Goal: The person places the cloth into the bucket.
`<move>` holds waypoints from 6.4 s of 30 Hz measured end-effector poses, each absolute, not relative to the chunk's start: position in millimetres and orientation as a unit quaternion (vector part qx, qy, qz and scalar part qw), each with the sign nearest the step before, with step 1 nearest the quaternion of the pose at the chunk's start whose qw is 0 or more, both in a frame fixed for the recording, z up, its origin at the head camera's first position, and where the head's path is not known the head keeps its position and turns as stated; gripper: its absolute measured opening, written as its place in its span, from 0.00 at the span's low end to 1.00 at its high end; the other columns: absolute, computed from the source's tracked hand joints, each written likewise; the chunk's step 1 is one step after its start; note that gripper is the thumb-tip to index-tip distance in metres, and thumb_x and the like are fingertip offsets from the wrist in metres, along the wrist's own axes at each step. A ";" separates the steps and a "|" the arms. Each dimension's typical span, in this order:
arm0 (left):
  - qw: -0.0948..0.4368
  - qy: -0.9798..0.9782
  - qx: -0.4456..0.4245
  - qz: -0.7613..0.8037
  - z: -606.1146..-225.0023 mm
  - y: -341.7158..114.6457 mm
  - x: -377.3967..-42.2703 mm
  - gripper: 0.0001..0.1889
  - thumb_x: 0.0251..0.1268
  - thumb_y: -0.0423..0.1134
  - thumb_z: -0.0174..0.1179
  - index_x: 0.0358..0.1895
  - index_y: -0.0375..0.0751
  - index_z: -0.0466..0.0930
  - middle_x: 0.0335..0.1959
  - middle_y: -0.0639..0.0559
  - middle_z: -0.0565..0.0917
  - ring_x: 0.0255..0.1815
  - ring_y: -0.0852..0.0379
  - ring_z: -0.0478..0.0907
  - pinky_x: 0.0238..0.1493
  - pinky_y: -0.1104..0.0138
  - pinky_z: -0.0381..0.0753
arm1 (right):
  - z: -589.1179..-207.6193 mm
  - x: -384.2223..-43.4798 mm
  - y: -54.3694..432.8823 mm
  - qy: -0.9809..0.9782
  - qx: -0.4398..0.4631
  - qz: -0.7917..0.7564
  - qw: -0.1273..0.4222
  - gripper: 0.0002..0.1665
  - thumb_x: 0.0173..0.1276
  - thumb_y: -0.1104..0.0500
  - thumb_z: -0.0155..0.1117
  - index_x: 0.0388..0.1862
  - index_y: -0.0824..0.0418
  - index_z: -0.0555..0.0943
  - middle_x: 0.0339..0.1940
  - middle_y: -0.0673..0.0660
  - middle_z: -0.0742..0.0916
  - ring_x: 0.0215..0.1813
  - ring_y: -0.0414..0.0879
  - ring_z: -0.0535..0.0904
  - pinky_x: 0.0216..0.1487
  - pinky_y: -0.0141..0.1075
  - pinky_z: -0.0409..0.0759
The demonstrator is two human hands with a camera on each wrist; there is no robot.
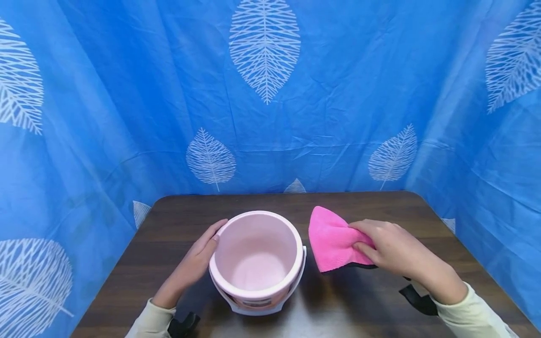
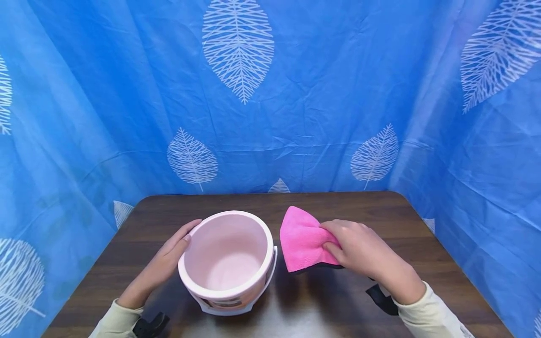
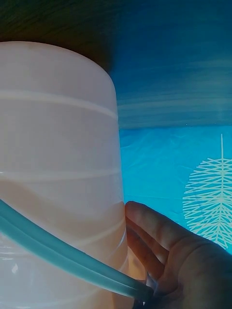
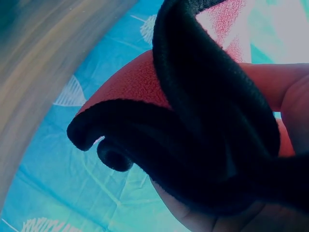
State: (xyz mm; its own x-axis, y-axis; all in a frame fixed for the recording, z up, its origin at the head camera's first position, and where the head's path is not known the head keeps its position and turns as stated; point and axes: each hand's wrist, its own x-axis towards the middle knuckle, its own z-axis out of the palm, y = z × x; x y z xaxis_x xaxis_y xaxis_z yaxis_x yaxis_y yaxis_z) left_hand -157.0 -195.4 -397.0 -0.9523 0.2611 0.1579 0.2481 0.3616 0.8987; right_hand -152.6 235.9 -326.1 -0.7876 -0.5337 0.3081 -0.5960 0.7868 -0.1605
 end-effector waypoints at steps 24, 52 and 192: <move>0.010 0.821 0.152 0.550 -396.6 -196.4 -158.1 0.25 0.85 0.41 0.39 0.78 0.37 0.59 0.76 0.39 0.65 0.76 0.38 0.62 0.72 0.42 0.60 | -305.1 -158.6 211.9 -0.928 0.326 0.128 0.129 0.25 0.58 0.59 0.80 0.54 0.63 0.85 0.43 0.52 0.89 0.40 0.46 0.84 0.44 0.48 0.86; 0.009 0.820 0.156 0.551 -396.8 -196.4 -158.0 0.24 0.85 0.40 0.38 0.78 0.37 0.59 0.76 0.39 0.66 0.76 0.39 0.63 0.72 0.41 0.60 | -296.5 -163.6 192.7 -0.919 0.348 0.127 0.134 0.21 0.60 0.60 0.77 0.53 0.60 0.85 0.43 0.50 0.88 0.42 0.46 0.84 0.45 0.47 0.85; 0.007 0.825 0.150 0.545 -395.3 -197.9 -161.0 0.24 0.85 0.42 0.39 0.77 0.40 0.60 0.74 0.39 0.68 0.71 0.38 0.68 0.68 0.42 0.68 | -288.3 -178.9 118.9 -0.902 0.405 0.108 0.101 0.18 0.63 0.60 0.73 0.53 0.62 0.84 0.40 0.52 0.88 0.39 0.46 0.84 0.44 0.44 0.84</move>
